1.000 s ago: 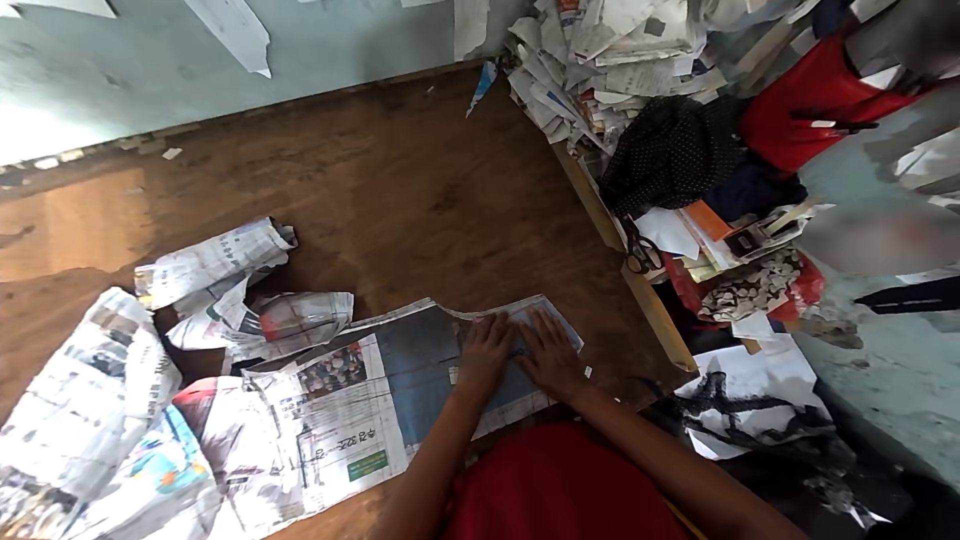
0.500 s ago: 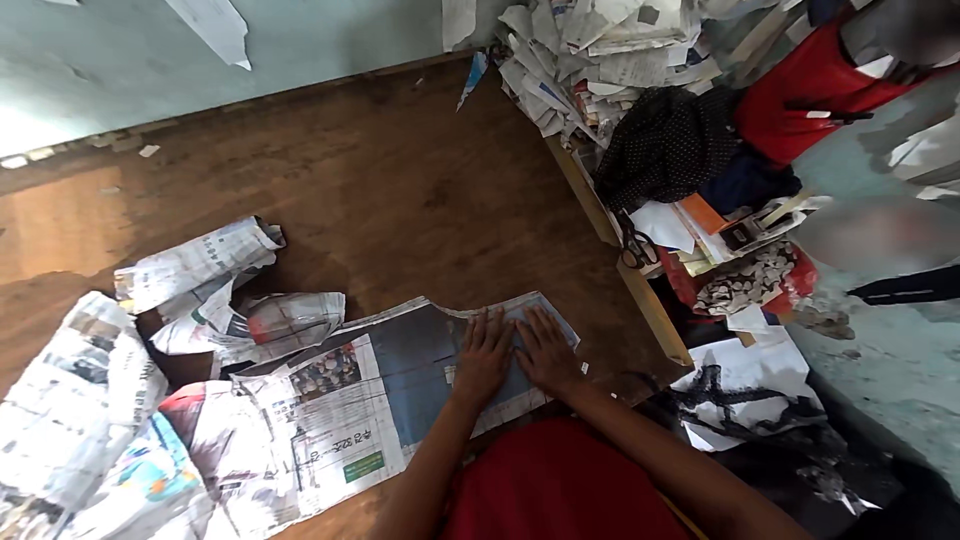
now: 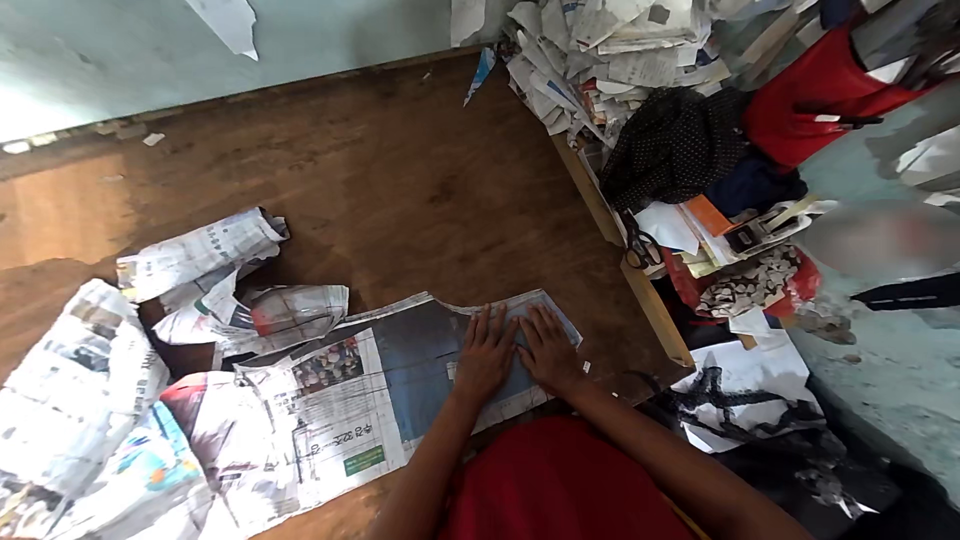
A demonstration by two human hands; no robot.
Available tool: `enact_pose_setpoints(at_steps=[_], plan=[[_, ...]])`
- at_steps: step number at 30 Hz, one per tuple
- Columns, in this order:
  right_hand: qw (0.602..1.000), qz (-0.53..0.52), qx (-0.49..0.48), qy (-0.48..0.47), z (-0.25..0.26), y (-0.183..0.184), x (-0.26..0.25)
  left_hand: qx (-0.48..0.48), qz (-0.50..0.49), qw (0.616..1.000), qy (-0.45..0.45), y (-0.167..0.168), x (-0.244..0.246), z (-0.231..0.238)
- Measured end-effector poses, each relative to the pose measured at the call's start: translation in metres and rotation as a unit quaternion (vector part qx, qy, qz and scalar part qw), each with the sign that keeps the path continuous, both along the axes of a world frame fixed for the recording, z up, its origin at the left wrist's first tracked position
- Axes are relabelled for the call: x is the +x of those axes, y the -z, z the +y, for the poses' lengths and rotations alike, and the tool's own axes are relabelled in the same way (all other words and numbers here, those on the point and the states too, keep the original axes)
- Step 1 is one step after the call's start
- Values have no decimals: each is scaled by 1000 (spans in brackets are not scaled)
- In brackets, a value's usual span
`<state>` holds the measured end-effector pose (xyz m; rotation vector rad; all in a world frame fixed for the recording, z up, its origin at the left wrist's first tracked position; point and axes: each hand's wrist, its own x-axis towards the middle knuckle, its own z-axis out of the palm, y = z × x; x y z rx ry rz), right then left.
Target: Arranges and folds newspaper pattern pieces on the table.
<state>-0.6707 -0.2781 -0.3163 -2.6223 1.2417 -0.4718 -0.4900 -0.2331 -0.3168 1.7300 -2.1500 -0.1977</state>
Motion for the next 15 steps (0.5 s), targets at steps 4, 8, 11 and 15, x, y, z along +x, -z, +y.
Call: enact_pose_setpoints(at_steps=[4,8,11,15], plan=[[1000,11,4,2,0,0,0,4,2,1000,-1,0,0,0],[1000,16,7,6,0,-1,0,-1,4,1000,-4,2,0,0],[1000,10,0,11,0,2,0,3,7,1000,-8,1,0,1],[1000,9,0,13,0,1,0,2,13,1000,-9,1,0,1]])
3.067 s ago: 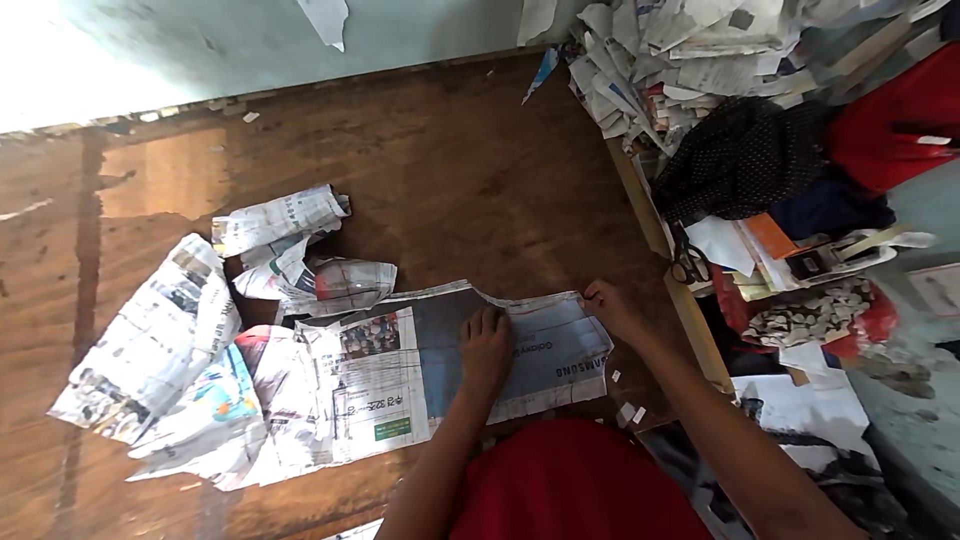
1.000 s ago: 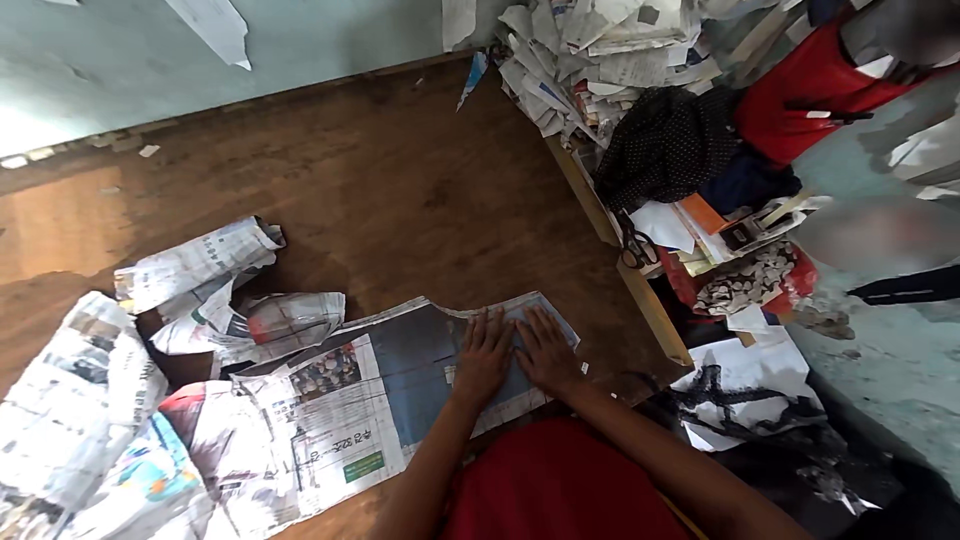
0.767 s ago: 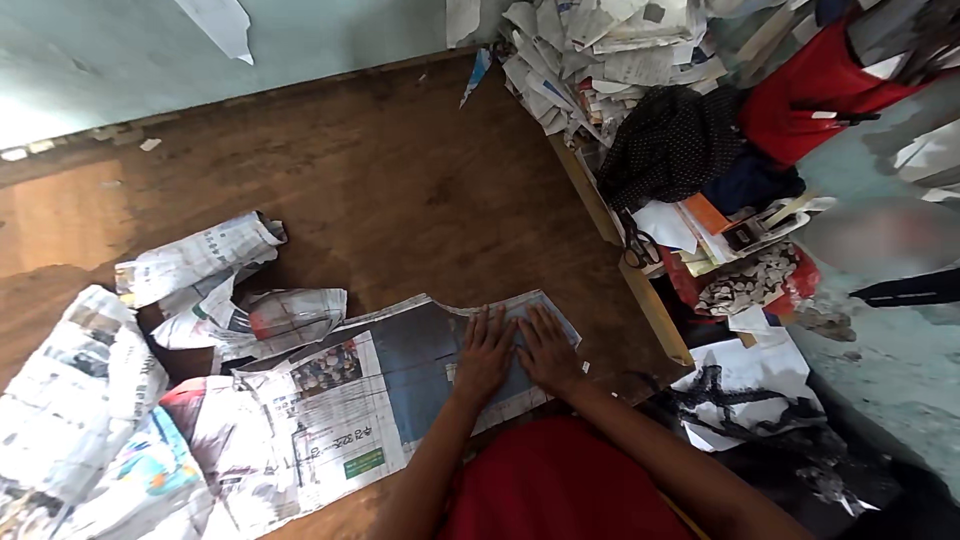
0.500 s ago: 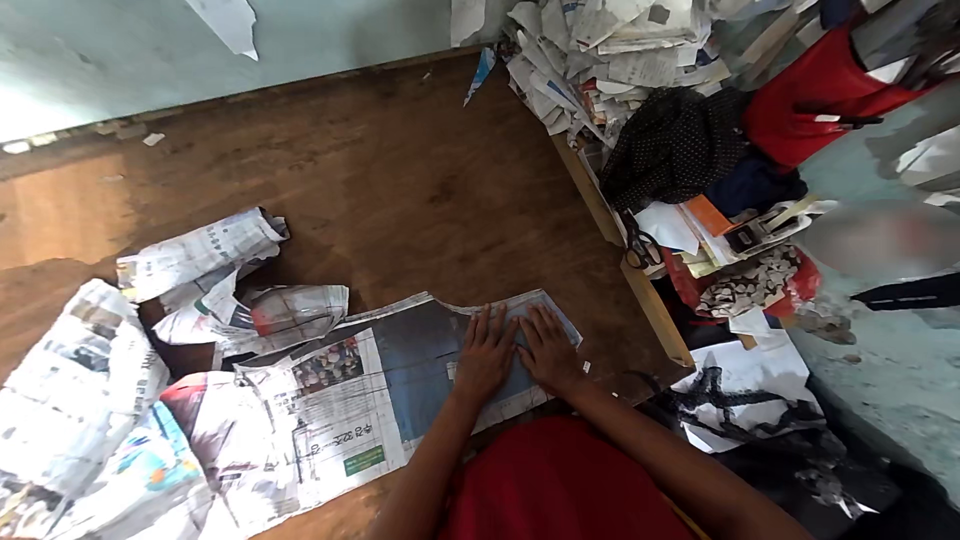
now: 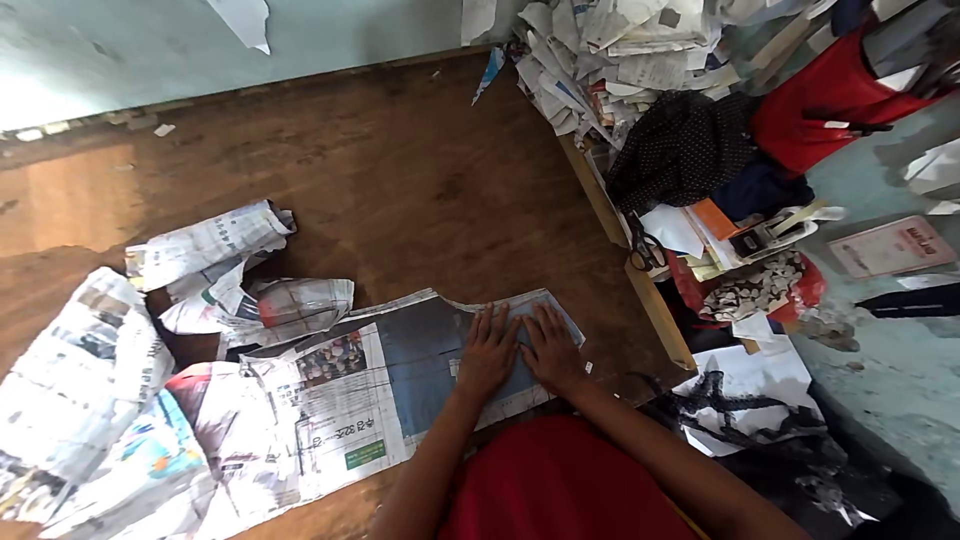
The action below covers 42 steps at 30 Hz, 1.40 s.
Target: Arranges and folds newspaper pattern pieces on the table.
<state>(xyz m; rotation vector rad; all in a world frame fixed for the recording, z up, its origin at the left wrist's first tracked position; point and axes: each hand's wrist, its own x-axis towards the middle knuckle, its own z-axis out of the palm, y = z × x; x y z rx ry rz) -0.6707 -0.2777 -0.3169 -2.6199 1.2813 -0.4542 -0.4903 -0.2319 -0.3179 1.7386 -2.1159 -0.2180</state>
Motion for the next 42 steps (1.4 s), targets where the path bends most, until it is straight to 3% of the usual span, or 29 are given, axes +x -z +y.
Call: enact_pose_setpoints(at_steps=[16,25,42], plan=[[1000,0,20,-2,1,-5,3,21,30,999,-17,-11,2,0],[1000,11,10,-16,0,0,0,45,7,986,-160,-12,44,19],[1000,12,-7,-27,-1,2,-3,2,-40,948,-315,2,124,67]])
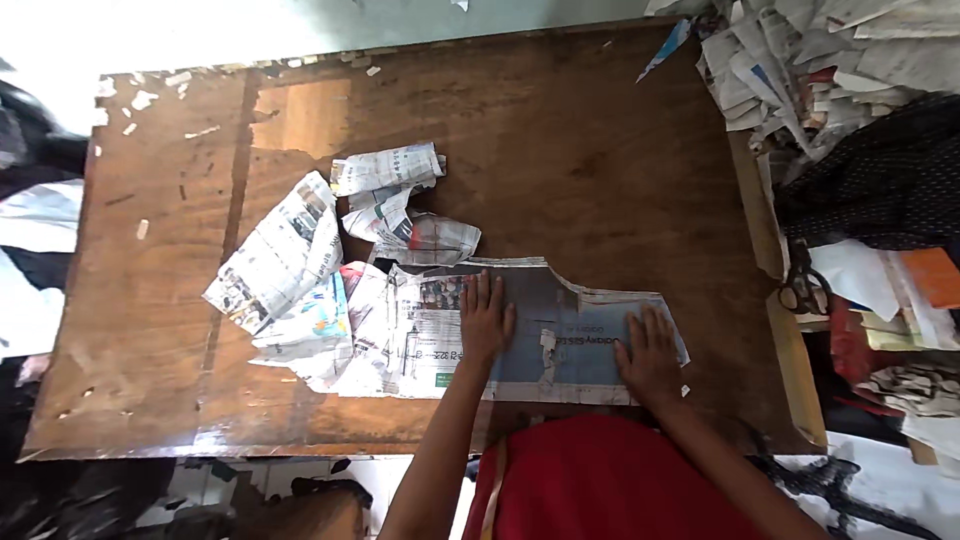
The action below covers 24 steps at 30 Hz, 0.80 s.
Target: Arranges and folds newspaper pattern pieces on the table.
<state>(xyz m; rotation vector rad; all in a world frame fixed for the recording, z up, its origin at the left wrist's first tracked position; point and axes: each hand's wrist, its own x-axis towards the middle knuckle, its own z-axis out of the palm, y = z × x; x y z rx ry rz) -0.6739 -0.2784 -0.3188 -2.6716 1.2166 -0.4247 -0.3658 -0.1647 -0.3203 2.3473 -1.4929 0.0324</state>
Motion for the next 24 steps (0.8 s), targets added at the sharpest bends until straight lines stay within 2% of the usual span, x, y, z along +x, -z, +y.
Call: enact_pose_setpoints(at_steps=[24], plan=[[1000,12,-5,9,2,-4,3,-5,-3,1000,-4,4,3,3]])
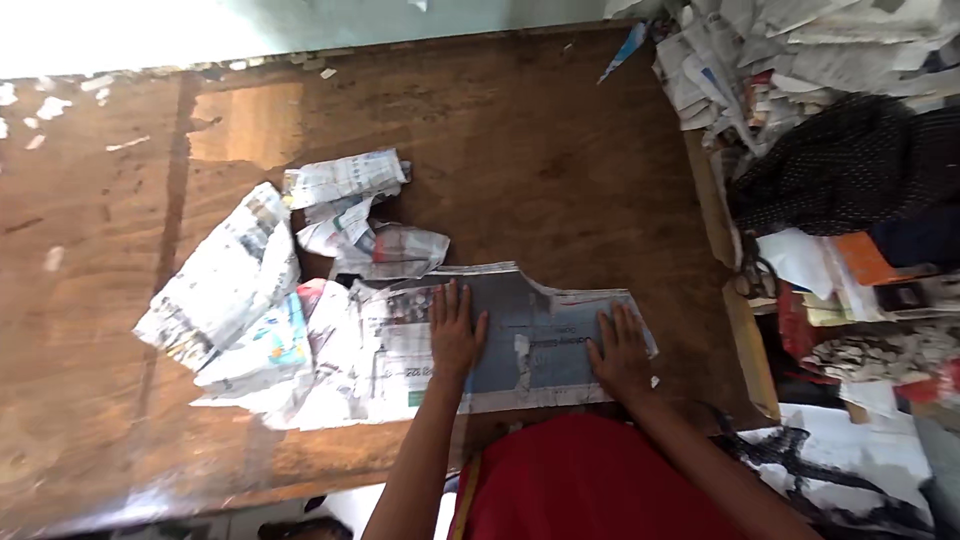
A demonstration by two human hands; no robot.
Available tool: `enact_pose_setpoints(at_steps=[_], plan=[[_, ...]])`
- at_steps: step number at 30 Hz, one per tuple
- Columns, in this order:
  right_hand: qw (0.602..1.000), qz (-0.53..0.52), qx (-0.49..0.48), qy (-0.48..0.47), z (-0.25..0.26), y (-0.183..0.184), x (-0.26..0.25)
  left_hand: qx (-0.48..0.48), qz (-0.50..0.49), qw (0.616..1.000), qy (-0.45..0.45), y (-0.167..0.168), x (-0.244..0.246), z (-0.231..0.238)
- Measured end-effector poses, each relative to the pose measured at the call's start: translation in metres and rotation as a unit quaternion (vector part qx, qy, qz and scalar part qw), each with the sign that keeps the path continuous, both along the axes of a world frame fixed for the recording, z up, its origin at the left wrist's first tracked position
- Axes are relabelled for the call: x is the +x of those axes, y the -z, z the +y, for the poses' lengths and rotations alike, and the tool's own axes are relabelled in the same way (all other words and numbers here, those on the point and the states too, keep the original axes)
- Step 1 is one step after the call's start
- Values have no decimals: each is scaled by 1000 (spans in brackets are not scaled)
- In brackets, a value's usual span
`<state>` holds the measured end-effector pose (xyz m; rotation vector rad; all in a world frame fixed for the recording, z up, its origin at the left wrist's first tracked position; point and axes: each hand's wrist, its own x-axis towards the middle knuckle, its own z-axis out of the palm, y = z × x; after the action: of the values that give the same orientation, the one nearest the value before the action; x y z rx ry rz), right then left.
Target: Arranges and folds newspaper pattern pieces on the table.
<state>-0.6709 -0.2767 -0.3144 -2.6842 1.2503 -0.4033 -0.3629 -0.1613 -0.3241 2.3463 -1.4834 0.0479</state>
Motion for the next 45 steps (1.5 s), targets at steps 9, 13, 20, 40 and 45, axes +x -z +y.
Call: enact_pose_setpoints(at_steps=[9,13,20,40,45], plan=[[999,-3,22,25,-1,-10,-1,-5,31,996,85,-52,-21,-27],[999,-26,37,27,-1,-11,-2,43,39,992,113,-58,-35,-40],[994,-38,99,36,-2,-18,0,104,13,993,53,-63,-55,-52],[656,-143,217,709,-144,-98,-235,105,8,993,43,-62,-63,-56],[661,-225,206,686,-148,-90,-250,90,4,995,40,-59,-63,-55]])
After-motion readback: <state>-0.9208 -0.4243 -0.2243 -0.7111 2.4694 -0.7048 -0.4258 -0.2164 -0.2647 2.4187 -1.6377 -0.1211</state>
